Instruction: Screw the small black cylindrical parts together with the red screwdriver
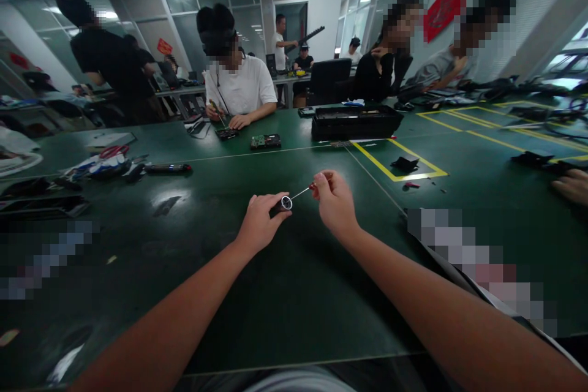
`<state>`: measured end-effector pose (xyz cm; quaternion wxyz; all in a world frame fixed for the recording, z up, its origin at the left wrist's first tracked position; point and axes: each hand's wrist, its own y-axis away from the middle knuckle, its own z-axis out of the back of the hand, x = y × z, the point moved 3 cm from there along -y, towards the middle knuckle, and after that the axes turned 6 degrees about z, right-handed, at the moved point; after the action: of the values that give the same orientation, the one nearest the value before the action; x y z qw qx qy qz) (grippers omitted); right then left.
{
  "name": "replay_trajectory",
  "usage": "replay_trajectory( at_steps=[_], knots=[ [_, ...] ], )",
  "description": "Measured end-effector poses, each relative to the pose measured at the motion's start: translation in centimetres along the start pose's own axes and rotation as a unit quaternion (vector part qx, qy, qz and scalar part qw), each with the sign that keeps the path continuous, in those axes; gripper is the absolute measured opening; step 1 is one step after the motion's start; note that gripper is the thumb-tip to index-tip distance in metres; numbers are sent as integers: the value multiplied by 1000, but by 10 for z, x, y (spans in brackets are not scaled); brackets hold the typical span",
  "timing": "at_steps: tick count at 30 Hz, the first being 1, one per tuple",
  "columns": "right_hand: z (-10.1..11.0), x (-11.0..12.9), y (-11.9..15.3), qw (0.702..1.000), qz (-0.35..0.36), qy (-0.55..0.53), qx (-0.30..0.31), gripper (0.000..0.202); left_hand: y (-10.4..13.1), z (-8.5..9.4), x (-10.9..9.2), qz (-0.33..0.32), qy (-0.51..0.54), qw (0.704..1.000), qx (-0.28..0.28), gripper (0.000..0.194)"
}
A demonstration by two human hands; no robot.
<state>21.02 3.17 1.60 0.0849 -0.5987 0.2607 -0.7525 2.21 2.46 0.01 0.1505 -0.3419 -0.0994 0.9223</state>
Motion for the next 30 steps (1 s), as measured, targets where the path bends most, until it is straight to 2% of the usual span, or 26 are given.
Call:
replay_trajectory(
  at_steps=[10, 15, 20, 26, 30],
  knots=[
    [5, 14, -1, 998, 12, 50, 20, 33, 0, 1, 4, 5, -1, 1000, -22, 40],
    [4, 15, 0, 998, 26, 26, 45, 19, -1, 3, 6, -5, -9, 1000, -18, 39],
    [3, 15, 1, 996, 46, 57, 45, 32, 0, 3, 6, -5, -15, 1000, -19, 38],
    [1, 13, 1, 996, 42, 42, 66, 24, 0, 4, 8, 4, -20, 999, -26, 40],
    [1, 15, 2, 993, 51, 71, 77, 30, -1, 3, 9, 1, -25, 999, -23, 39]
  ],
)
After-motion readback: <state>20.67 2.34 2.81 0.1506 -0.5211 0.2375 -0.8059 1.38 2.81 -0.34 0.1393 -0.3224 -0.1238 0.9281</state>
